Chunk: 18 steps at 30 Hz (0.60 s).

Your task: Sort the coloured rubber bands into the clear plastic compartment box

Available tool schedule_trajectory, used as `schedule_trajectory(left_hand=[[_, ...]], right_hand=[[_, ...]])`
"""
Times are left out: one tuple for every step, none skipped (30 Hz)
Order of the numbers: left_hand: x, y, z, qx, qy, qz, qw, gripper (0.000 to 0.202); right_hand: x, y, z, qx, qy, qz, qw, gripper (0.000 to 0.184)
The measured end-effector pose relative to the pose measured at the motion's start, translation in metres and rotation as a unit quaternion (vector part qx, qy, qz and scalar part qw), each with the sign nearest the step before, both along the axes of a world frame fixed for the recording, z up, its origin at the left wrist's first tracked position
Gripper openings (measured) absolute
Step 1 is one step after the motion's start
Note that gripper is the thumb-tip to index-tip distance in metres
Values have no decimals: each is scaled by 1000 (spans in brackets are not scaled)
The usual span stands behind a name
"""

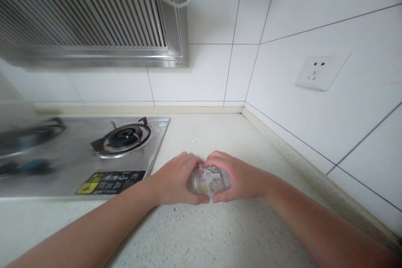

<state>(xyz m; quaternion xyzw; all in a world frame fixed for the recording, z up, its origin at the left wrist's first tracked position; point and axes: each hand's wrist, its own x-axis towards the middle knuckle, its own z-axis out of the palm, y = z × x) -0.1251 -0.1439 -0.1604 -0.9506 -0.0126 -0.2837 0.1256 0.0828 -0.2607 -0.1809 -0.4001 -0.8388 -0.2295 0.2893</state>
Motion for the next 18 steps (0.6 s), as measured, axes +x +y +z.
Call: schedule_trajectory(left_hand=[[1, 0, 0, -1, -4, -1, 1000, 66], [1, 0, -1, -2, -8, -2, 1000, 64], [2, -1, -1, -1, -10, -4, 1000, 62], [2, -1, -1, 1, -12, -6, 1000, 60], [3, -2, -1, 4, -13, -6, 1000, 58], [3, -3, -1, 6, -13, -5, 1000, 56], [3, -3, -1, 7, -12, -4, 1000, 55], [3, -4, -1, 5, -9, -3, 1000, 55], [3, -4, -1, 3, -9, -3, 1000, 55], [3, -4, -2, 1, -10, -3, 1000, 55], [3, -5, -2, -2, -11, -4, 1000, 56], [4, -5, -2, -4, -13, -3, 1000, 57], [4, -4, -3, -6, -15, -2, 1000, 58], [4, -4, -3, -8, -18, 0, 1000, 58], [4, -4, -3, -9, -19, 0, 1000, 59], [5, -4, -3, -11, -18, 1, 1000, 59], [5, -3, -4, -12, -18, 2, 1000, 59], [5, -3, -4, -13, -18, 3, 1000, 60]], right_hand=[[0, 0, 0, -1, 0, -3, 1000, 67], [-1, -1, 0, 0, 1, -7, 1000, 65], [-1, -1, 0, 0, 1, -10, 1000, 64], [-2, -2, -1, 0, 2, -14, 1000, 63], [-2, -2, -1, -1, 3, -19, 1000, 62], [-3, -3, -1, -1, 6, -23, 1000, 61], [-3, -3, 0, -1, 9, -28, 1000, 60], [-3, -3, 0, -1, 12, -31, 999, 59], [-4, -3, 0, 0, 15, -35, 999, 58], [-4, -3, 0, 1, 17, -39, 999, 57], [-4, -3, 0, 2, 19, -42, 999, 57], [-4, -4, 0, 3, 21, -45, 999, 56], [-5, -4, 1, 3, 22, -49, 999, 55], [-5, -4, 1, 3, 22, -52, 998, 55], [-5, -4, 1, 3, 20, -54, 998, 55], [-5, -4, 1, 3, 18, -55, 998, 55], [-5, -5, 1, 3, 17, -55, 998, 56], [-5, -5, 1, 3, 14, -55, 998, 56]])
